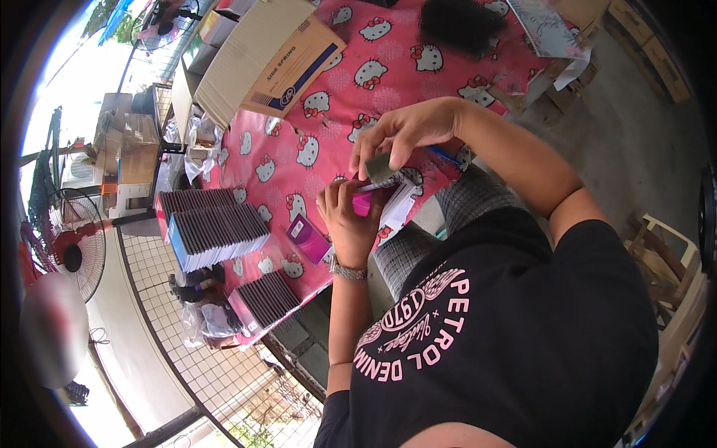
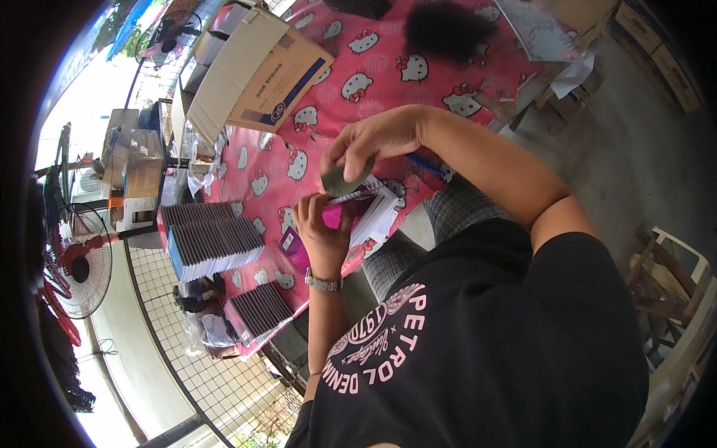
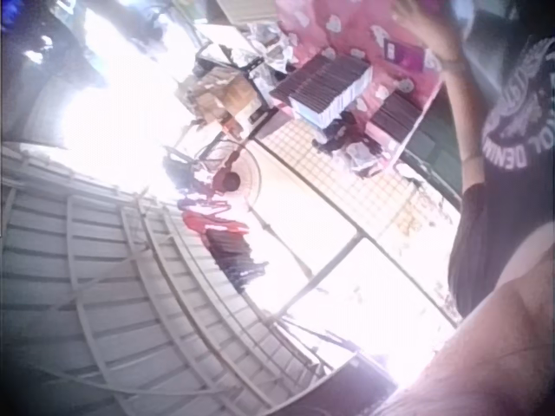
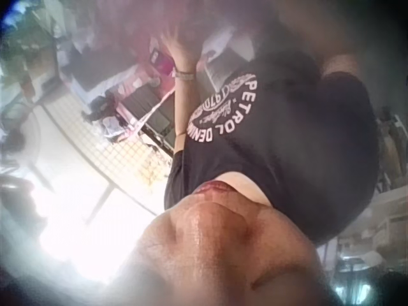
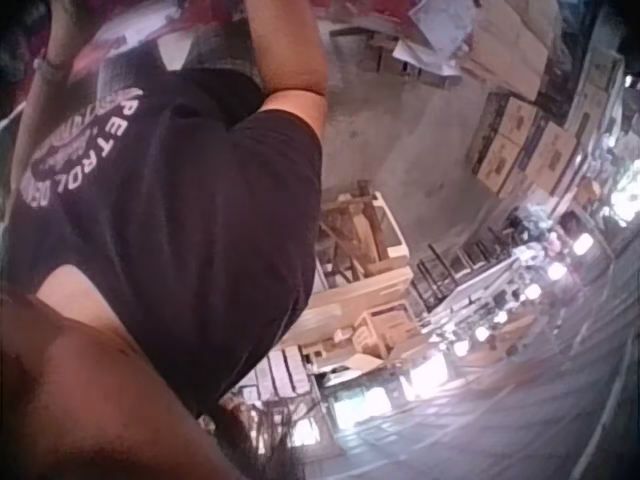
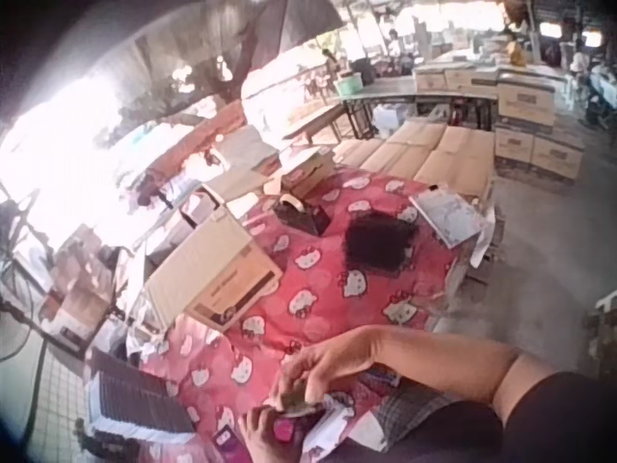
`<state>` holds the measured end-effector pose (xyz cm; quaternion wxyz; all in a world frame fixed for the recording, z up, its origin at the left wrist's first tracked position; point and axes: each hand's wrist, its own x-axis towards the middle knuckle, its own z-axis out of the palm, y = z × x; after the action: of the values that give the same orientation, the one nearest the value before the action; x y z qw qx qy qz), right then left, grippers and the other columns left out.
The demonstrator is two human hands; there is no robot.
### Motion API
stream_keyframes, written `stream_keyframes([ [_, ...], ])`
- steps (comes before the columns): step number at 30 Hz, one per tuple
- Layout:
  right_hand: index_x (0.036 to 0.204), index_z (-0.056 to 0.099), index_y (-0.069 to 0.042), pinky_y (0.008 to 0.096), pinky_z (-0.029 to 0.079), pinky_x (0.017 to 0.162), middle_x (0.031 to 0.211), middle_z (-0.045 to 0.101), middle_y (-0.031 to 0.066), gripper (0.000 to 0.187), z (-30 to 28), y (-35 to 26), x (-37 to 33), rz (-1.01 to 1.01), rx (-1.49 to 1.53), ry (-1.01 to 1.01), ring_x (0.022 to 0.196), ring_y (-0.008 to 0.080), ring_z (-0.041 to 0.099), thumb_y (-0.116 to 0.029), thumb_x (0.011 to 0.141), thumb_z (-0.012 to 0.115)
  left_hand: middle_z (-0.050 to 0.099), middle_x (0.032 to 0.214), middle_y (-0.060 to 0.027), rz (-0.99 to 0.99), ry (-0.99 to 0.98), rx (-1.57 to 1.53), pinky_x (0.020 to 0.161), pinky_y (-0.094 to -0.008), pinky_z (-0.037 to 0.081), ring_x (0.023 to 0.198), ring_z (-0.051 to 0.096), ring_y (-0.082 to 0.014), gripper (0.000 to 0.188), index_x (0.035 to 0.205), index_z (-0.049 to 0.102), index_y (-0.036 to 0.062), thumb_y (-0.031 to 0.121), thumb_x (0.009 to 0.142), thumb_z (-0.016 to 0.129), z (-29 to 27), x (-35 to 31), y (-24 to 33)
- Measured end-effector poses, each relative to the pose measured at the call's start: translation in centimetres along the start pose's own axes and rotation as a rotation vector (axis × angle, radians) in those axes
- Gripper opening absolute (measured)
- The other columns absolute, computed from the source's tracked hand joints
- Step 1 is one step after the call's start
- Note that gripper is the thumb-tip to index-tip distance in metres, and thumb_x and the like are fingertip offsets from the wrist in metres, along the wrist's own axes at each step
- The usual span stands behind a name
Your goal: The person prepares notebooks by inserting a spiral binding into the punched holes of the paper and covers by hand, repeating this for a stack of notebooks.
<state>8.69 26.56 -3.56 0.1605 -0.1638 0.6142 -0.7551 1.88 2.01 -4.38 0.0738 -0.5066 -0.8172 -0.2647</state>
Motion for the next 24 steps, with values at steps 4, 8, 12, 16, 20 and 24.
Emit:
stream_keyframes([
  [4, 0.116, 0.072, -0.005, 0.0357, 0.043, 0.102, 0.123, 0.061, 0.0085, 0.043, -0.3, -0.1, 0.6, 0.07, -0.262, 0.067, 0.117, 0.0209, 0.056, -0.022, 0.076, 0.075, 0.061, 0.102, -0.0117, 0.0, 0.067, -0.085, 0.092, -0.0441, 0.043, 0.1, 0.057, -0.0332, 0.033, 0.103, 0.062, 0.0062, 0.008, 0.073, 0.077, -0.8, -0.5, -1.3],
  [8, 0.118, 0.07, -0.006, 0.0342, 0.04, 0.104, 0.128, 0.061, 0.0076, 0.044, 0.1, -0.6, 2.0, 0.105, -0.092, 0.001, 0.119, 0.0199, 0.055, -0.019, 0.076, 0.075, 0.061, 0.104, -0.0128, -0.069, 0.038, -0.107, 0.092, -0.0446, 0.044, 0.099, 0.057, -0.0332, 0.033, 0.104, 0.061, 0.0053, 0.005, 0.074, 0.074, -1.5, -0.6, -3.1],
  [12, 0.119, 0.07, -0.005, 0.0343, 0.041, 0.103, 0.123, 0.064, 0.0081, 0.047, 0.0, 0.2, 3.2, -0.007, -0.055, -0.071, 0.119, 0.0207, 0.055, -0.02, 0.075, 0.077, 0.061, 0.106, -0.0133, -0.101, -0.003, -0.089, 0.093, -0.0439, 0.043, 0.103, 0.056, -0.0333, 0.029, 0.105, 0.061, 0.0037, 0.003, 0.078, 0.071, -1.7, -0.9, -3.1],
  [16, 0.117, 0.071, -0.005, 0.0365, 0.041, 0.104, 0.121, 0.064, 0.0089, 0.046, -0.1, -0.1, 4.2, 0.026, -0.353, -0.002, 0.119, 0.0215, 0.055, -0.02, 0.074, 0.078, 0.061, 0.106, -0.0132, -0.103, -0.038, -0.175, 0.084, -0.0402, 0.049, 0.099, 0.059, -0.032, 0.027, 0.106, 0.06, 0.0014, -0.001, 0.08, 0.068, -1.6, -0.8, -3.3],
  [20, 0.117, 0.071, -0.004, 0.0361, 0.041, 0.103, 0.121, 0.063, 0.0084, 0.046, 0.0, -0.1, 4.6, 0.044, -0.108, -0.02, 0.117, 0.0207, 0.055, -0.021, 0.074, 0.077, 0.062, 0.104, -0.0138, -0.104, -0.043, -0.274, 0.075, -0.0361, 0.054, 0.093, 0.062, -0.0295, 0.027, 0.107, 0.059, -0.0002, -0.004, 0.081, 0.067, -1.6, -0.3, -3.4],
  [24, 0.115, 0.071, -0.004, 0.0366, 0.041, 0.102, 0.119, 0.064, 0.0091, 0.045, 0.2, 0.2, 5.4, -0.014, 0.043, -0.051, 0.114, 0.0211, 0.057, -0.02, 0.074, 0.078, 0.062, 0.103, -0.0153, -0.128, -0.034, -0.325, 0.074, -0.0348, 0.055, 0.088, 0.064, -0.0275, 0.029, 0.108, 0.058, -0.0007, -0.006, 0.081, 0.067, -1.5, -0.3, -4.2],
])
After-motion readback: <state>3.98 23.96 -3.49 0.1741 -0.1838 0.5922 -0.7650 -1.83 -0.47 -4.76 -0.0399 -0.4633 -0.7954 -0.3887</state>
